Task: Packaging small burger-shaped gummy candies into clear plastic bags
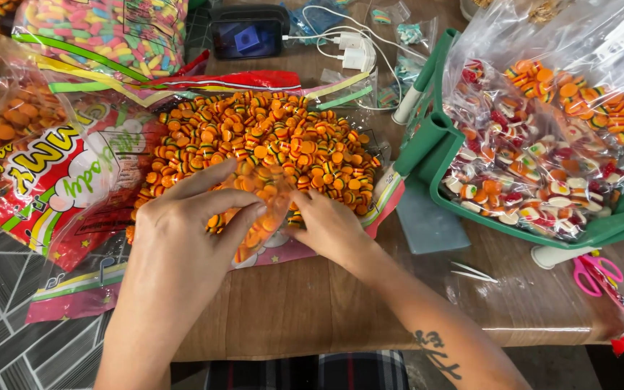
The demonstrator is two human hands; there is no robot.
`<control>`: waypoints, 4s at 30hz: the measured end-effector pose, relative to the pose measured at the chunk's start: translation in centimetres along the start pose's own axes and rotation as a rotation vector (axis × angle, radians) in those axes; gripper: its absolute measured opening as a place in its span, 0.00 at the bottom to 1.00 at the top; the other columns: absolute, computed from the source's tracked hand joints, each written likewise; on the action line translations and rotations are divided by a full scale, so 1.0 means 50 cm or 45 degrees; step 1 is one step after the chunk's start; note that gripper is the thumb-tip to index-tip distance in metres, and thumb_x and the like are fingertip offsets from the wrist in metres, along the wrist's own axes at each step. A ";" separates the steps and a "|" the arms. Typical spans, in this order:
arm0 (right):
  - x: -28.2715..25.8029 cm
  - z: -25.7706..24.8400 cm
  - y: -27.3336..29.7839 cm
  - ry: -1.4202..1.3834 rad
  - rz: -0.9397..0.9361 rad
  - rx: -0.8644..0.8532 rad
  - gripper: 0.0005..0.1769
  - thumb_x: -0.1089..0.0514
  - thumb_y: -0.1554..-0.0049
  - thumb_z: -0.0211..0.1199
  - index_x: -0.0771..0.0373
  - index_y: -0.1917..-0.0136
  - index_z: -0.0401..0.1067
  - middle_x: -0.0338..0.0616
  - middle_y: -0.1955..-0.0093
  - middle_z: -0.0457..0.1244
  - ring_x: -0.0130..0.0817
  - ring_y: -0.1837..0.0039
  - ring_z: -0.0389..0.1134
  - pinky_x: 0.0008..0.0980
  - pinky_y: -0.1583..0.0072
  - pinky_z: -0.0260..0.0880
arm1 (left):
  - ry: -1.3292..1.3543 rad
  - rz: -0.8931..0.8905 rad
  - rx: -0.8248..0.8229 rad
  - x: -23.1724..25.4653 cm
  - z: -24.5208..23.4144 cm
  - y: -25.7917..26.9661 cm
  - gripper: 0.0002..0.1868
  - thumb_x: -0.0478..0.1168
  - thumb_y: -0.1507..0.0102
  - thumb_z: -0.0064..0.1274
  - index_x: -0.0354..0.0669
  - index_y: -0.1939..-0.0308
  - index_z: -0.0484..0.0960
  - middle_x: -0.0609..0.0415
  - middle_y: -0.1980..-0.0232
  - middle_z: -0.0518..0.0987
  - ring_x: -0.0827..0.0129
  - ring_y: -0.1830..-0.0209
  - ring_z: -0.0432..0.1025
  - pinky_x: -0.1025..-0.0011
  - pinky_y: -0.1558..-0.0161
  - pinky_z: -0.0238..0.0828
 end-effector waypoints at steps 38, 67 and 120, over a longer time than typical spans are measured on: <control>-0.080 -0.052 0.208 -1.547 -0.371 -0.073 0.18 0.55 0.47 0.74 0.55 0.44 0.73 0.38 0.42 0.68 0.31 0.37 0.69 0.33 0.30 0.68 | 0.284 0.164 -0.292 0.134 0.025 -0.033 0.10 0.41 0.40 0.61 0.55 0.56 0.90 0.59 0.44 0.87 0.73 0.46 0.83 0.72 0.45 0.74; 0.678 -0.592 -0.031 -0.475 0.653 0.746 0.21 0.64 0.43 0.74 0.54 0.39 0.73 0.32 0.55 0.69 0.22 0.48 0.75 0.30 0.37 0.77 | 0.281 0.034 -0.181 -0.093 0.263 0.210 0.21 0.36 0.36 0.54 0.45 0.37 0.76 0.57 0.42 0.81 0.73 0.58 0.81 0.71 0.48 0.77; 0.208 -0.266 0.451 -0.361 0.134 0.797 0.13 0.62 0.43 0.67 0.61 0.44 0.75 0.41 0.49 0.73 0.29 0.48 0.76 0.26 0.43 0.78 | -0.012 0.597 -0.562 0.205 0.629 0.216 0.38 0.54 0.43 0.60 0.43 0.32 0.71 0.40 0.28 0.69 0.45 0.35 0.65 0.51 0.38 0.63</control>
Point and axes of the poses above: each hand's wrist, its own y-axis away from the middle knuckle, its own z-axis out of the palm, x = y × z, the point moved 8 cm from there along -y, towards the middle knuckle
